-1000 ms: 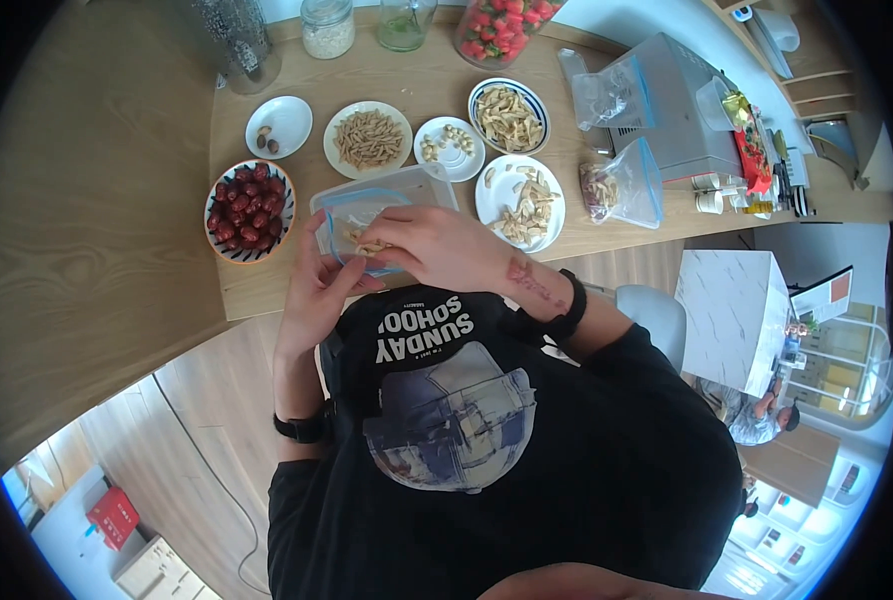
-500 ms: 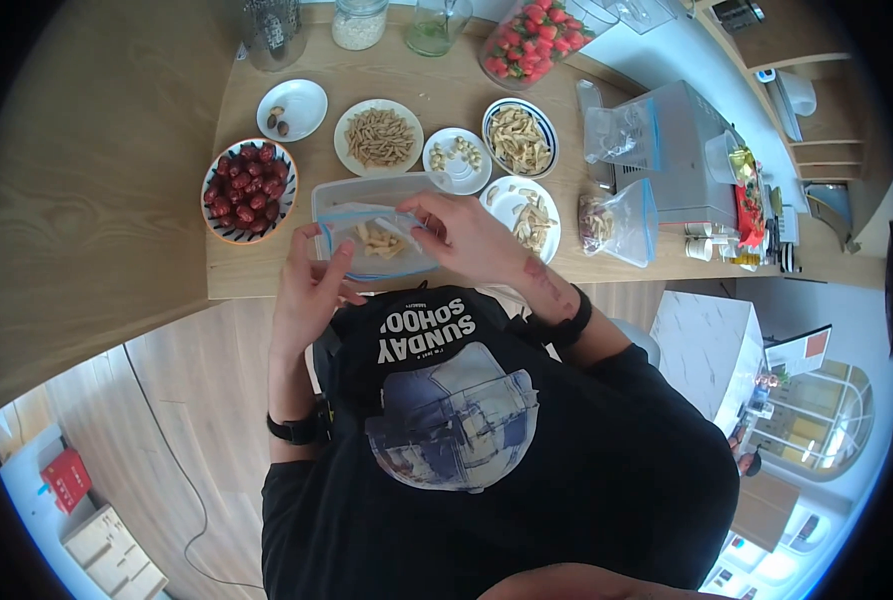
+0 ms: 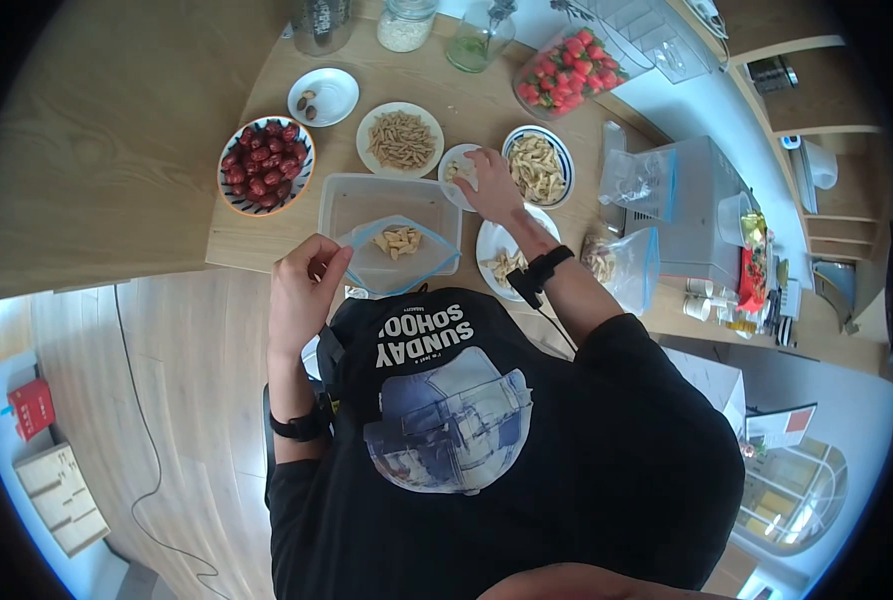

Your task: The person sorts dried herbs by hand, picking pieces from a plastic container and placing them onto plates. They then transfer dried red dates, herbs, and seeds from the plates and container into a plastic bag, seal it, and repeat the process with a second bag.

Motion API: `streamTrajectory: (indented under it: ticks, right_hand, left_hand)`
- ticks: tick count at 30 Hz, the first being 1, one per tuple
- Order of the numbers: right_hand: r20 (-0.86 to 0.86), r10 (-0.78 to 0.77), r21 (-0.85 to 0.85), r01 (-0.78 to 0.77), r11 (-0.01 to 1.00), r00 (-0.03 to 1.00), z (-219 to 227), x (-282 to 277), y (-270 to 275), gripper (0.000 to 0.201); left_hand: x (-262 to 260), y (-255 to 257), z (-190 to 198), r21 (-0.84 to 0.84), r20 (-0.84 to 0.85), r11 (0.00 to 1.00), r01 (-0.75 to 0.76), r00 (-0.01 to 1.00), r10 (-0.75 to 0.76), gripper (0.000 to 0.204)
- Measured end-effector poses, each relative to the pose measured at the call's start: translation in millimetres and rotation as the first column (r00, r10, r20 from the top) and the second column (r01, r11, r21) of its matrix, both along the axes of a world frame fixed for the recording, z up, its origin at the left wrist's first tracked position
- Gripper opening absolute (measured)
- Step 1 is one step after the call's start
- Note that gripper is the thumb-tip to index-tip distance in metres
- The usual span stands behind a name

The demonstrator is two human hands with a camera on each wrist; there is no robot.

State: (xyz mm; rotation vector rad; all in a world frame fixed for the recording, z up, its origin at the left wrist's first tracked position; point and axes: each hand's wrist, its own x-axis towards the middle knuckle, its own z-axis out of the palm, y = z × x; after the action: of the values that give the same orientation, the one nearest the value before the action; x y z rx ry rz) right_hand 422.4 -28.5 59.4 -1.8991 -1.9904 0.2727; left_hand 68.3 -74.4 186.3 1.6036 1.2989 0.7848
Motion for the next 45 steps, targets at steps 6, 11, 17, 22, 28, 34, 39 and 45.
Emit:
streamTrajectory:
  ticks: [6, 11, 17, 22, 28, 34, 39, 45]
  right_hand:
    - [0.102, -0.052, 0.112, 0.04, 0.993, 0.993, -17, -14, -2, 0.052]
    - [0.114, -0.105, 0.136, 0.09, 0.987, 0.988, -15, -20, 4, 0.04]
    - [0.053, -0.082, 0.165, 0.073, 0.984, 0.995, -24, -19, 10, 0.033]
    - [0.02, -0.007, 0.229, 0.002, 0.973, 1.0, -35, -13, 17, 0.024]
    - [-0.044, -0.06, 0.183, 0.067, 0.981, 0.997, -49, -8, 20, 0.019]
    - [-0.029, -0.126, 0.235, 0.129, 0.963, 0.992, -50, -11, 24, 0.014]
    - [-0.006, -0.144, 0.202, 0.143, 0.969, 0.99, -49, -11, 25, 0.016]
    - [-0.054, -0.162, 0.162, 0.169, 0.972, 0.985, -45, -14, 24, 0.016]
  left_hand:
    - [-5, -13, 2, -0.003, -0.008, 0.996, -0.084, 0.996, 0.084, 0.018]
    - [-6, -16, 8, 0.028, -0.038, 0.995, -0.096, 0.995, 0.097, 0.018]
    - [-6, -10, 11, 0.074, -0.049, 0.996, -0.042, 0.998, 0.046, 0.017]
    - [-6, -2, 18, 0.074, -0.086, 0.997, 0.015, 0.996, -0.008, 0.019]
    - [-8, 3, 14, 0.12, -0.082, 0.989, 0.085, 0.994, -0.076, 0.02]
    - [-10, 3, 18, 0.095, -0.115, 0.99, 0.107, 0.989, -0.095, 0.019]
    - [-11, 5, 16, 0.074, -0.095, 0.99, 0.124, 0.989, -0.117, 0.019]
    - [-10, 7, 12, 0.065, -0.074, 0.988, 0.142, 0.988, -0.138, 0.019]
